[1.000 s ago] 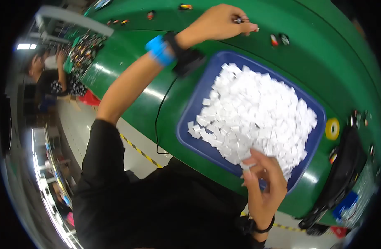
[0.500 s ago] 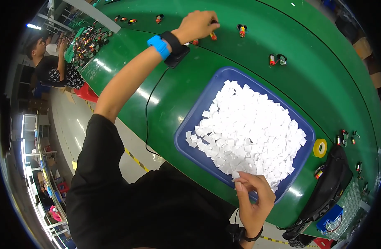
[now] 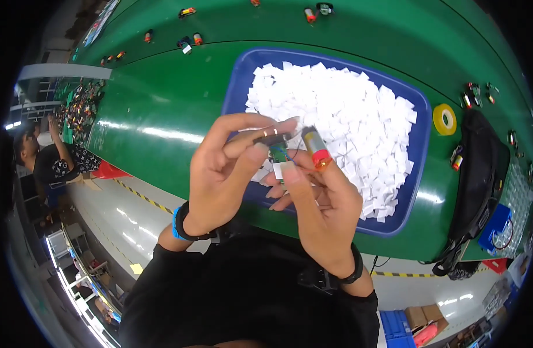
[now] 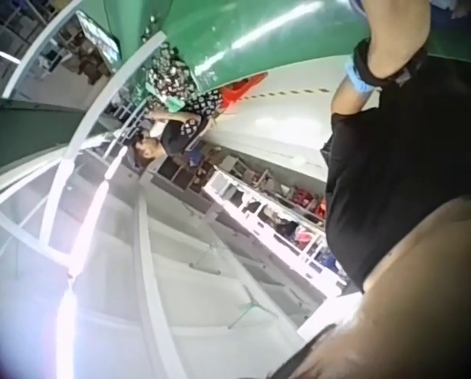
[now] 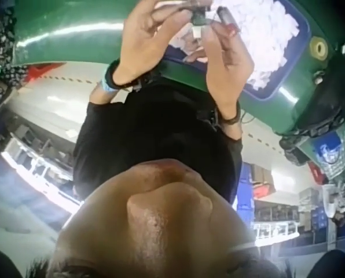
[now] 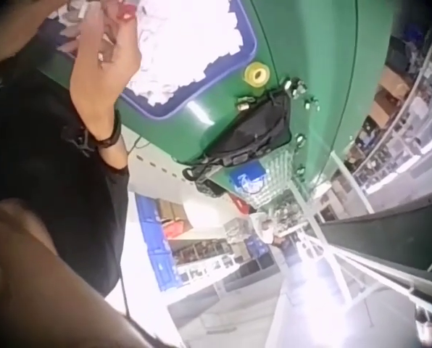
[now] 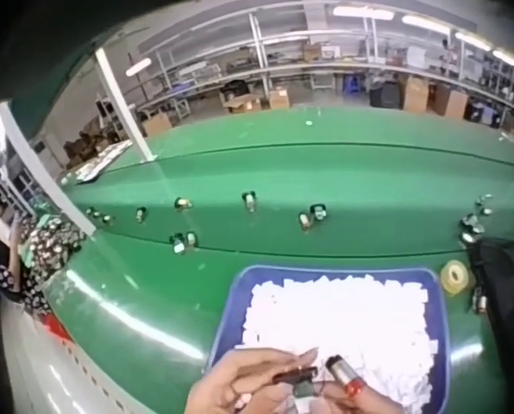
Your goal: The person picks up a battery and a circuit board, wraps a white adhesive strip around them by hand, and places the assembled unit onto the green conveyor belt, repeating the process several times.
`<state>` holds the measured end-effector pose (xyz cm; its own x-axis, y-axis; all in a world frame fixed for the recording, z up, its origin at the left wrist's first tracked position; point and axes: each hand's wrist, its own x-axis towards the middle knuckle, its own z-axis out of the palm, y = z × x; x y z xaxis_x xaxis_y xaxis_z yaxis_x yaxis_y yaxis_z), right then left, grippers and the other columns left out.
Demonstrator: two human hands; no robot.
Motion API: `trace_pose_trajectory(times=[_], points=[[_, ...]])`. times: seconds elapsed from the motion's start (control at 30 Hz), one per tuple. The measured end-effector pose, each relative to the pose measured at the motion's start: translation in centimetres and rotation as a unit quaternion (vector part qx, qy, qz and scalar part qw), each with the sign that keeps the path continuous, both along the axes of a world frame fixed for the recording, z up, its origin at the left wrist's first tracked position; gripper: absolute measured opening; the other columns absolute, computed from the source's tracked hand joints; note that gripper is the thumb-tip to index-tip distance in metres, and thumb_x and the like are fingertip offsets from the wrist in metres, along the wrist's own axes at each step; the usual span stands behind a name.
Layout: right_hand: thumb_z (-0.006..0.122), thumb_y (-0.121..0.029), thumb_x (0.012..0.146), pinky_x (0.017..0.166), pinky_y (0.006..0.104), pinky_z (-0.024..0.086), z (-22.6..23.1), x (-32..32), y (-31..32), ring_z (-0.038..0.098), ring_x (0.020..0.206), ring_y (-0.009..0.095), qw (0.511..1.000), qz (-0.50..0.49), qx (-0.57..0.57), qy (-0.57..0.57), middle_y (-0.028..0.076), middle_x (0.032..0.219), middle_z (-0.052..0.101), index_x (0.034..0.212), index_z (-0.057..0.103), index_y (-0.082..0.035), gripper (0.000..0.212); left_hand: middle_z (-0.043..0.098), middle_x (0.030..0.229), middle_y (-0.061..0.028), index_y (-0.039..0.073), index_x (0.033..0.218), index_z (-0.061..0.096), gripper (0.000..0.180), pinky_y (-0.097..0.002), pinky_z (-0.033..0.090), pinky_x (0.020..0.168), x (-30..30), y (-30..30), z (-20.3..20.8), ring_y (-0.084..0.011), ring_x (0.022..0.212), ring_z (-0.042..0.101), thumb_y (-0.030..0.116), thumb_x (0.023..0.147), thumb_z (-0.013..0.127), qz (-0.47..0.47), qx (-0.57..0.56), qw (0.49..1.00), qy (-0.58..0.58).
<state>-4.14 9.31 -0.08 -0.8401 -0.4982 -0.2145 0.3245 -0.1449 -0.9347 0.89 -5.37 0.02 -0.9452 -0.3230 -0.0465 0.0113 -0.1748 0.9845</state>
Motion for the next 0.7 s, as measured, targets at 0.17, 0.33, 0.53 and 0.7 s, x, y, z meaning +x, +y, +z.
trace_pose_trajectory(times=[0.17,0.33,0.53,0.7], points=[[0.06,-0.006,0.098,0.059,0.0257,0.055,-0.8,-0.7,1.5,0.067,0.069,0.016,0.999,0.03,0.026,0.011,0.017,0.091,0.071,0.118,0.059,0.008,0.024,0.071,0.115,-0.0158,-0.005,0.131,0.051,0.036,-0.0289,0.048,0.094,1.0,-1.0,0.1,-0.0156,0.106,0.064,0.001,0.096,0.06,-0.063,-0.199,0.978,-0.017],[0.066,-0.002,0.093,0.057,0.0224,0.053,-1.2,-1.7,2.3,0.066,0.065,0.012,0.991,0.041,0.103,0.081,0.016,0.087,0.073,0.106,0.059,0.006,0.017,0.073,0.103,-0.0113,-0.005,0.132,0.051,0.041,-0.0293,0.049,0.093,0.6,-1.7,1.3,-0.0162,0.103,0.066,-0.002,0.093,0.061,-0.121,-0.048,0.979,-0.156],[0.073,-0.002,0.088,0.054,0.0201,0.051,-1.5,-2.2,3.0,0.067,0.063,0.008,0.987,-0.02,0.129,0.099,0.009,0.079,0.074,0.089,0.059,-0.001,0.015,0.068,0.094,-0.0061,-0.003,0.127,0.056,0.037,-0.0285,0.053,0.087,0.0,-1.7,0.0,-0.0161,0.09,0.067,-0.004,0.091,0.062,-0.112,-0.146,0.981,-0.054],[0.076,-0.003,0.086,0.053,0.0211,0.051,-1.6,-2.8,3.4,0.067,0.06,0.009,0.975,0.038,0.185,0.12,0.009,0.077,0.074,0.09,0.061,-0.002,0.016,0.066,0.102,-0.0073,0.0,0.124,0.059,0.035,-0.0279,0.055,0.082,-1.3,-2.2,-0.1,-0.0149,0.089,0.065,0.001,0.09,0.067,-0.205,-0.126,0.965,-0.1]])
